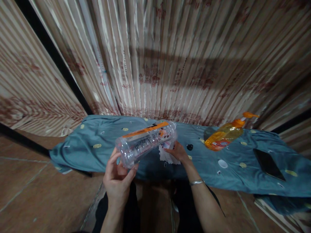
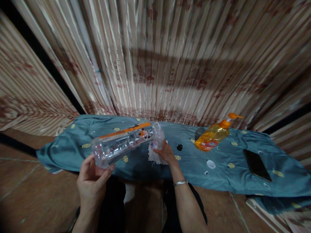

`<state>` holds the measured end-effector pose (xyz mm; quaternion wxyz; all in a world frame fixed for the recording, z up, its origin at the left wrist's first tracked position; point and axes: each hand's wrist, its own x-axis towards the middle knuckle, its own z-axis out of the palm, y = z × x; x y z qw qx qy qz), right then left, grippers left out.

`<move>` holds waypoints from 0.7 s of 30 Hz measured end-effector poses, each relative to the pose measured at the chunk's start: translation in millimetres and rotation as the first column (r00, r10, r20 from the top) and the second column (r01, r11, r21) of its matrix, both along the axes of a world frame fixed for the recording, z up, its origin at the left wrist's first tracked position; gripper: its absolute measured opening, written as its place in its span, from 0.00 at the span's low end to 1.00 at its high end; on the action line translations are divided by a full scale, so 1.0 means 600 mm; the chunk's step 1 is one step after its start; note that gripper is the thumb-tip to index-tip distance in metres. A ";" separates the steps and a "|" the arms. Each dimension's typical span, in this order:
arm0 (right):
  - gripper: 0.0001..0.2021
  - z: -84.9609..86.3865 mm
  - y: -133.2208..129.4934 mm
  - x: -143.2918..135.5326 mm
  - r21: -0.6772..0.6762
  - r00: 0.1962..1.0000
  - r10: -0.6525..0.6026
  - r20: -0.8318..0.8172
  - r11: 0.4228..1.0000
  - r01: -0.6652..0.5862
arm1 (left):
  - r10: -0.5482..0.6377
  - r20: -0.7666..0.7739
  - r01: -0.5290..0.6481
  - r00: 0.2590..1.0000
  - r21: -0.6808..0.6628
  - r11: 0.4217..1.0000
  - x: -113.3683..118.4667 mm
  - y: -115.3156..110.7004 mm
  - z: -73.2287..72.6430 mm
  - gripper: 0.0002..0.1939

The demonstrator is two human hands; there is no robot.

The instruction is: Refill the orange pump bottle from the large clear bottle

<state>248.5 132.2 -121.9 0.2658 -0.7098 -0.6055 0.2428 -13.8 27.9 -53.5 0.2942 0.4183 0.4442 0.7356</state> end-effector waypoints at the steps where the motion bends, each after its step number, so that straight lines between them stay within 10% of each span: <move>1: 0.19 0.000 0.000 0.000 -0.001 1.000 0.000 -0.001 1.000 0.000 | 0.003 0.006 -0.003 1.000 0.006 1.000 0.000 0.000 0.000 0.30; 21: 0.23 -0.001 0.003 0.007 -0.002 0.998 0.054 -0.046 0.999 -0.054 | 0.024 0.028 -0.023 0.999 -0.007 1.000 0.003 0.000 0.016 0.31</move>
